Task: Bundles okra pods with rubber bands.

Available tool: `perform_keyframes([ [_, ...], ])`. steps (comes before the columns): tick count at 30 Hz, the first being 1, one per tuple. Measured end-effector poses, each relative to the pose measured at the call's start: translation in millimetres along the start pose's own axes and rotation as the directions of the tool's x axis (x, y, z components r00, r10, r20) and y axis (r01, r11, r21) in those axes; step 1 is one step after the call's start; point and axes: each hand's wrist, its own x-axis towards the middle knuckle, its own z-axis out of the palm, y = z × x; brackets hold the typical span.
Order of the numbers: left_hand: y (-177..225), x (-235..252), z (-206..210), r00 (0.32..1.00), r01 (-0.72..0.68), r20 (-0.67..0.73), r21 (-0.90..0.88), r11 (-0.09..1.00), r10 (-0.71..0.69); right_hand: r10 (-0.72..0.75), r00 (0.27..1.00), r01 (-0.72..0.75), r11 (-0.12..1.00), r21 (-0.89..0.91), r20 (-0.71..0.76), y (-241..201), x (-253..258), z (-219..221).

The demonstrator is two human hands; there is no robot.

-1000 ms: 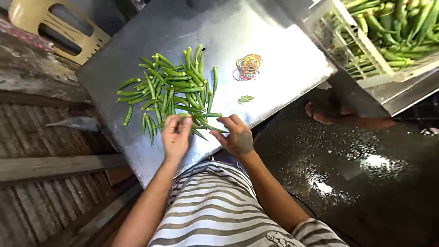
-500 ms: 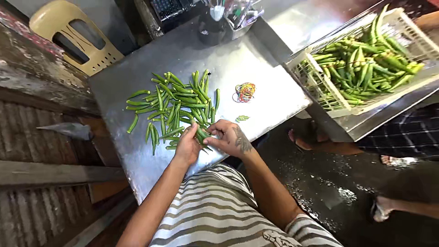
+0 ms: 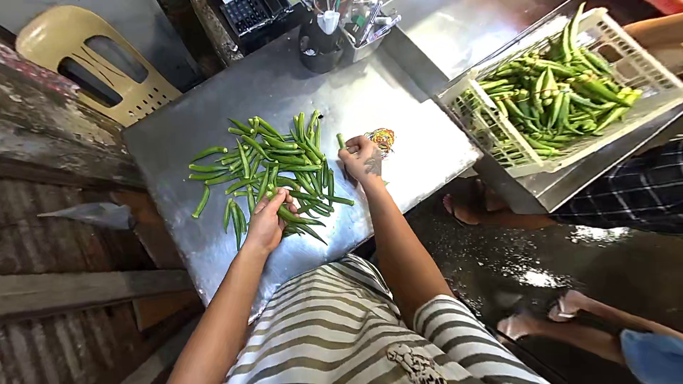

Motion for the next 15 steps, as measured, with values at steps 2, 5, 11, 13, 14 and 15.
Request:
perform_keyframes([
  [2, -3, 0, -7, 1.000, 0.005, -0.021, -0.007, 1.000, -0.005, -0.038, 0.999, 0.037, 0.989, 0.144, -0.001, -4, -20, -10],
  [5, -7, 4, -1, 0.999, 0.038, 0.022, -0.061, 0.997, -0.037, -0.183, 0.969, 0.116, 0.929, 0.352, 0.163, -23, -59, -14],
  [11, -18, 19, 23, 0.988, 0.087, 0.142, -0.220, 0.972, -0.056, -0.327, 0.879, 0.109, 0.847, 0.521, 0.347, -49, -46, -8],
  [13, -15, 20, 26, 0.991, 0.112, 0.089, -0.204, 0.973, -0.095, -0.246, 0.944, 0.138, 0.899, 0.415, 0.220, -50, -16, -1],
  [14, -13, 21, 26, 0.992, 0.123, 0.065, -0.203, 0.971, -0.112, -0.226, 0.954, 0.148, 0.929, 0.340, 0.200, -51, -3, 3],
  [15, -12, 21, 25, 0.991, 0.128, 0.053, -0.208, 0.970, -0.119, -0.213, 0.953, 0.153, 0.953, 0.262, 0.217, -52, 6, 7],
])
